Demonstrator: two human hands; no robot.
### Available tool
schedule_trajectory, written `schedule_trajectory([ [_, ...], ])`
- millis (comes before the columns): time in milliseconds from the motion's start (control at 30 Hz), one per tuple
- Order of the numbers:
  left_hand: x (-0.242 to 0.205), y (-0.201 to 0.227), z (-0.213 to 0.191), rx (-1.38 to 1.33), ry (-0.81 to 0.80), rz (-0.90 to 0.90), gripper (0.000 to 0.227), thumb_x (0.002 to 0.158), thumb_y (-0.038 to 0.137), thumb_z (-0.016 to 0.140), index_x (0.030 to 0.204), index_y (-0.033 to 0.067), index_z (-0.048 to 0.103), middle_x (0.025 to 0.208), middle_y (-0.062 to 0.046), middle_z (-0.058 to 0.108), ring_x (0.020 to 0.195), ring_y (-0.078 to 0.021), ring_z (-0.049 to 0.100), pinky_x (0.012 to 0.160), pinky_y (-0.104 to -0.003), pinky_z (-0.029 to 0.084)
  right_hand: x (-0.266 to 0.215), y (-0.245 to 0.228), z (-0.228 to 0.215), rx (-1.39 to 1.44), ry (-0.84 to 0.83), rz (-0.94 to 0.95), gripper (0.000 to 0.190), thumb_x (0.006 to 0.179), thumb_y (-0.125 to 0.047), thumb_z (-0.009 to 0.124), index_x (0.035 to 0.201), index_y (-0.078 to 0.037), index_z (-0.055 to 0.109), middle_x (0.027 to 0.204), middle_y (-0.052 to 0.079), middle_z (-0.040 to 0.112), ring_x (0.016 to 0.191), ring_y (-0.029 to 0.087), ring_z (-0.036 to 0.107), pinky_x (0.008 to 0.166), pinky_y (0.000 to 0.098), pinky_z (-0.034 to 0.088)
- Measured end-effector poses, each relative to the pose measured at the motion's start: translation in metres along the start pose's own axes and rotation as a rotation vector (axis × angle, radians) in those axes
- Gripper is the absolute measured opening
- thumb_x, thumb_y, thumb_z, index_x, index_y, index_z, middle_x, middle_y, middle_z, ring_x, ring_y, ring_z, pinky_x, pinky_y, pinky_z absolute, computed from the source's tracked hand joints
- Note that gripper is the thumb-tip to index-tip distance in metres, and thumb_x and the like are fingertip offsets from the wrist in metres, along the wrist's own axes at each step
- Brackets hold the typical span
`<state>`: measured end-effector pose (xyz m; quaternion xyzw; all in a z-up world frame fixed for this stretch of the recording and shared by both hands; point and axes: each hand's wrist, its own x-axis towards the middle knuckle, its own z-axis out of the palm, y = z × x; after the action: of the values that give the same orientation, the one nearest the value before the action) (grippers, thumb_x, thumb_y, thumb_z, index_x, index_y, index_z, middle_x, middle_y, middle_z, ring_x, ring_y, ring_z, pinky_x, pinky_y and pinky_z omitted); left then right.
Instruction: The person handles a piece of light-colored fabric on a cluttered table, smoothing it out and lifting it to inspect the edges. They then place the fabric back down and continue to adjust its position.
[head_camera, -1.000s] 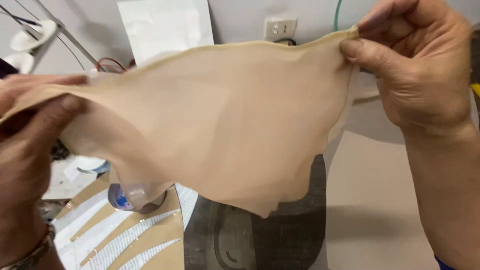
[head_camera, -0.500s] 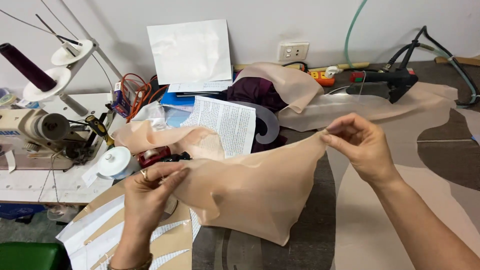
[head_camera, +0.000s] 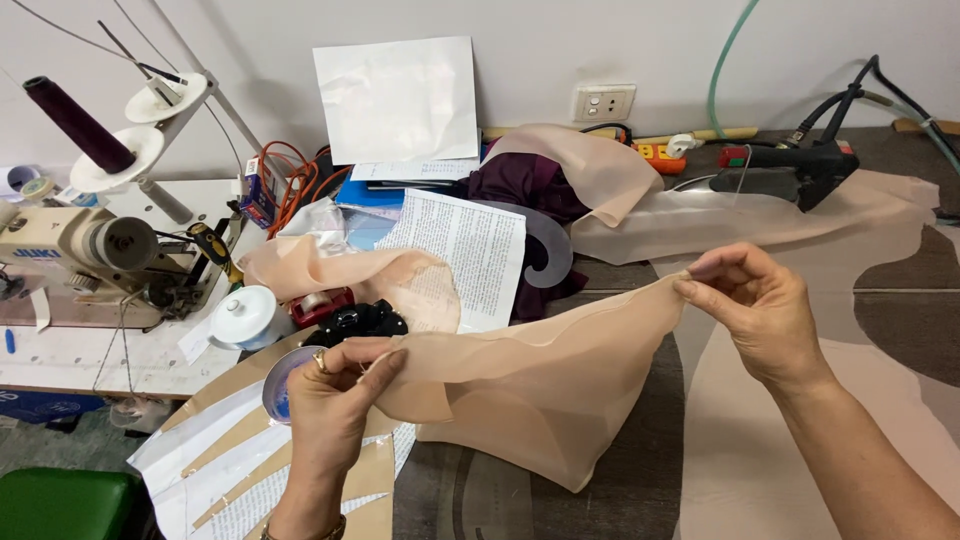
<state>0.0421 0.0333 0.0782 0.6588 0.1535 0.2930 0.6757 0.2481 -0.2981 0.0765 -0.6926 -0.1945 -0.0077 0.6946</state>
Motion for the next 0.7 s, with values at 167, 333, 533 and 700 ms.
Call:
schedule_trajectory([
  [167, -0.002, -0.01, -0.003, -0.038, -0.01, 0.019, 0.009, 0.073, -0.003, 0.076, 0.079, 0.0019, 0.071, 0.087, -0.012, 0.074, 0.088, -0.0195, 0.07, 0.081, -0.027, 0.056, 0.0, 0.002, -0.004, -0.007, 0.012, -0.004, 0.019, 0.08, -0.001, 0.073, 0.095, -0.008, 0.062, 0.087, 0.004, 0.067, 0.082, 0.01, 0.064, 0.078, 0.0197, 0.053],
  [333, -0.004, -0.009, -0.007, 0.131, -0.191, 0.098, 0.017, 0.079, -0.006, 0.067, 0.09, 0.0029, 0.076, 0.096, -0.011, 0.074, 0.093, -0.0173, 0.067, 0.078, -0.025, 0.052, 0.001, 0.008, -0.009, -0.005, 0.027, -0.033, 0.021, 0.08, 0.0, 0.073, 0.095, -0.008, 0.061, 0.086, 0.003, 0.065, 0.081, 0.009, 0.062, 0.078, 0.0193, 0.052],
  [533, -0.006, 0.002, -0.002, 0.241, -0.201, 0.039, 0.018, 0.076, -0.002, 0.072, 0.091, 0.0063, 0.08, 0.094, -0.009, 0.077, 0.088, -0.0152, 0.07, 0.075, -0.022, 0.055, 0.0, 0.006, -0.013, -0.015, 0.049, -0.019, 0.02, 0.081, 0.0, 0.072, 0.095, -0.009, 0.061, 0.087, 0.003, 0.066, 0.082, 0.009, 0.063, 0.078, 0.0195, 0.052],
  [700, -0.008, 0.008, 0.004, 0.146, -0.189, 0.011, 0.009, 0.079, 0.004, 0.072, 0.084, 0.0024, 0.079, 0.089, -0.013, 0.076, 0.086, -0.0176, 0.069, 0.072, -0.025, 0.054, -0.001, 0.009, -0.016, -0.011, 0.056, -0.005, 0.02, 0.081, -0.001, 0.073, 0.095, -0.01, 0.061, 0.088, 0.003, 0.066, 0.082, 0.009, 0.063, 0.079, 0.02, 0.053],
])
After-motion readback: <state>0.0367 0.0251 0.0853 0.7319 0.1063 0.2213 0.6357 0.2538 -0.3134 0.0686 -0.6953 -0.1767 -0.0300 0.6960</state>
